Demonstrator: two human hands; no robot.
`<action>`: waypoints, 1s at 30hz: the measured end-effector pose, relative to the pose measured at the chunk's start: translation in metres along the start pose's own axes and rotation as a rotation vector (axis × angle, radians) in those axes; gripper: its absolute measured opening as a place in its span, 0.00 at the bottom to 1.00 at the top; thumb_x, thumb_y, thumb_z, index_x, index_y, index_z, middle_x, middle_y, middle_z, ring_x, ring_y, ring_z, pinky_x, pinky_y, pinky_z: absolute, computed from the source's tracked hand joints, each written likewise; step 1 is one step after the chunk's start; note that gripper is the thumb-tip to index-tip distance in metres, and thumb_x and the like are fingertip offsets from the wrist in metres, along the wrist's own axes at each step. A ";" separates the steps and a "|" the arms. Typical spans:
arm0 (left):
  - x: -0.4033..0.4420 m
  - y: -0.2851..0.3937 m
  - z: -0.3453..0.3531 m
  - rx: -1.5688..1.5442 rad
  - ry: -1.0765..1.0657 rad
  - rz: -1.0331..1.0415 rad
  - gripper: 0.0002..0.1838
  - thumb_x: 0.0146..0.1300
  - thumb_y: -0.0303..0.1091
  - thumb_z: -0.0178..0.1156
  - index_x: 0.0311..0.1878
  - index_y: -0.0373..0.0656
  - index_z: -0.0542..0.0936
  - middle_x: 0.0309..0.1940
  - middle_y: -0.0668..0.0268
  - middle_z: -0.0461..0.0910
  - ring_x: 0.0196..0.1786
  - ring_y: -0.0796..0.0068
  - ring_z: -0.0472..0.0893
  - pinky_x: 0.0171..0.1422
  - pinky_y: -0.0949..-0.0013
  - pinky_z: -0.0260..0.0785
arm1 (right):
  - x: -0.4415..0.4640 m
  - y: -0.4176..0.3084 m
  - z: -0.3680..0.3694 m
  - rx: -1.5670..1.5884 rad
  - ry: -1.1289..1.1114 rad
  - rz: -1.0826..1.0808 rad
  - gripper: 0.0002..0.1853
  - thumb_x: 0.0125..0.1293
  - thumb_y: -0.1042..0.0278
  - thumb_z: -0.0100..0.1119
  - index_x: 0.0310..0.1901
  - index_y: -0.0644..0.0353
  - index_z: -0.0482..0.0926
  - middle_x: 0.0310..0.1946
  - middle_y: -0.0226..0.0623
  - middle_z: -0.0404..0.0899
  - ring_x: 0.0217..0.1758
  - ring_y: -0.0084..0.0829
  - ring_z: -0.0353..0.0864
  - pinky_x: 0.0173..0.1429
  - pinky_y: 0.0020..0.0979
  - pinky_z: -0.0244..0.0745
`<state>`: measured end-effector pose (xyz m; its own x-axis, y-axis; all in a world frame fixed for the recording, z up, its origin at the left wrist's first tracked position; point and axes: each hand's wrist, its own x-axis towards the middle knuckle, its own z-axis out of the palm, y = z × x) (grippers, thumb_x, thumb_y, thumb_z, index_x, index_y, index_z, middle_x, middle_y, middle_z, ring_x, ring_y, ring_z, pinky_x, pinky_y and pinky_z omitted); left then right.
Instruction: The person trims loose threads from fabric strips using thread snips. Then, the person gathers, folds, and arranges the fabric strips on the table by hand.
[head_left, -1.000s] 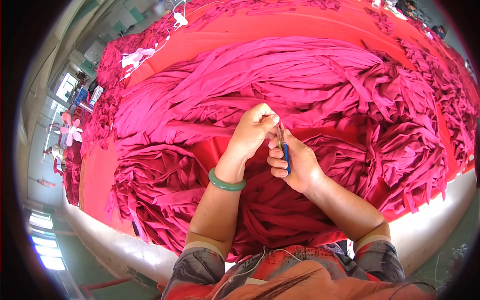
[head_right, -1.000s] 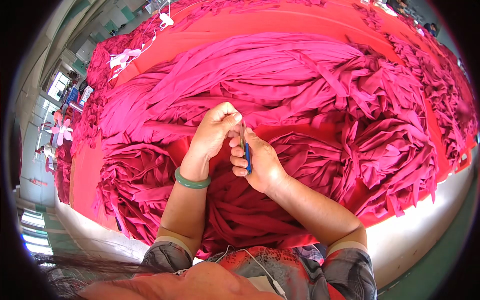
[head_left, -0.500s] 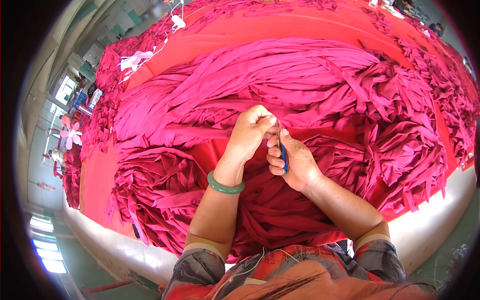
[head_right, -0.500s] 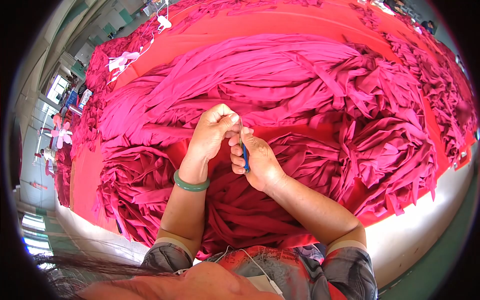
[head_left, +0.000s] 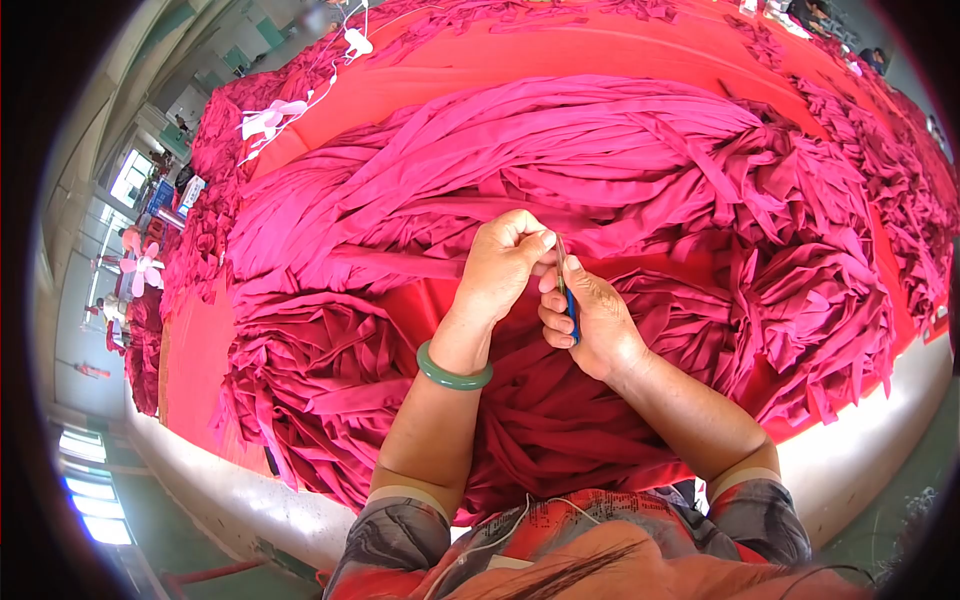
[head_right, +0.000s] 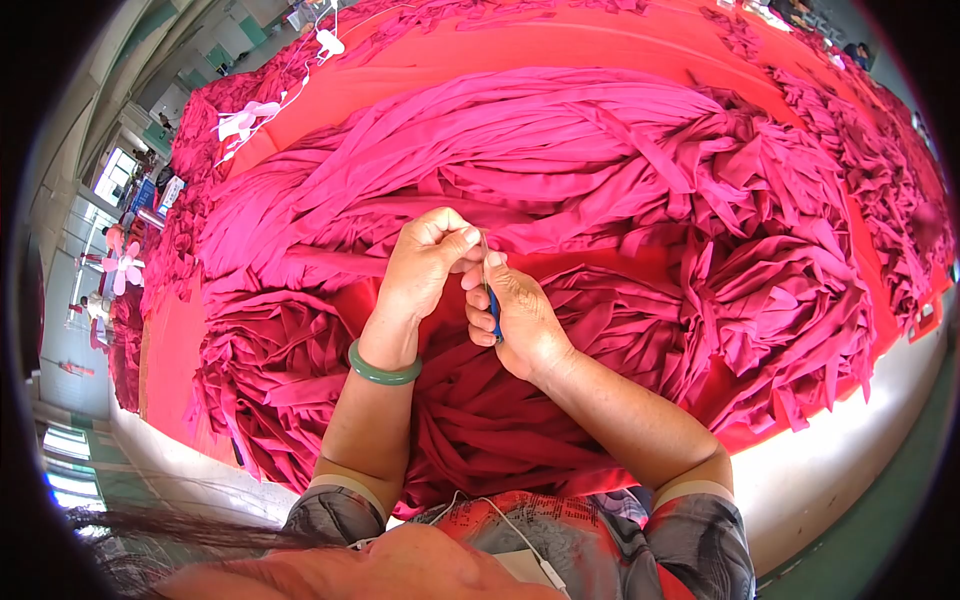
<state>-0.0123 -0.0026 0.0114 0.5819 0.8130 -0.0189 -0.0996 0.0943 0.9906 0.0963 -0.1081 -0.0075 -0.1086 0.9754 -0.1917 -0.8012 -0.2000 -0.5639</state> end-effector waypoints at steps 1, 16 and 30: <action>0.000 0.000 -0.001 -0.005 -0.008 0.001 0.06 0.66 0.25 0.56 0.31 0.37 0.75 0.27 0.65 0.77 0.27 0.80 0.76 0.34 0.72 0.74 | 0.000 0.000 0.000 -0.002 0.004 0.001 0.20 0.73 0.46 0.44 0.37 0.57 0.71 0.23 0.23 0.61 0.21 0.17 0.56 0.23 0.20 0.53; 0.002 -0.005 0.001 0.071 0.015 0.005 0.06 0.66 0.24 0.55 0.32 0.36 0.74 0.28 0.64 0.78 0.31 0.78 0.78 0.36 0.72 0.76 | 0.001 -0.002 0.000 0.008 0.040 0.030 0.19 0.74 0.47 0.44 0.36 0.56 0.71 0.23 0.22 0.61 0.20 0.16 0.56 0.21 0.19 0.51; 0.005 -0.009 -0.005 0.017 -0.010 0.032 0.05 0.68 0.28 0.53 0.35 0.39 0.74 0.30 0.63 0.77 0.29 0.72 0.81 0.35 0.68 0.78 | -0.002 -0.009 0.004 0.001 0.051 0.055 0.20 0.73 0.47 0.45 0.32 0.56 0.72 0.21 0.22 0.61 0.18 0.15 0.55 0.19 0.18 0.49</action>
<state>-0.0125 0.0033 0.0015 0.5867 0.8097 0.0140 -0.1046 0.0586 0.9928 0.1019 -0.1073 0.0010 -0.1225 0.9569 -0.2632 -0.7955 -0.2532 -0.5504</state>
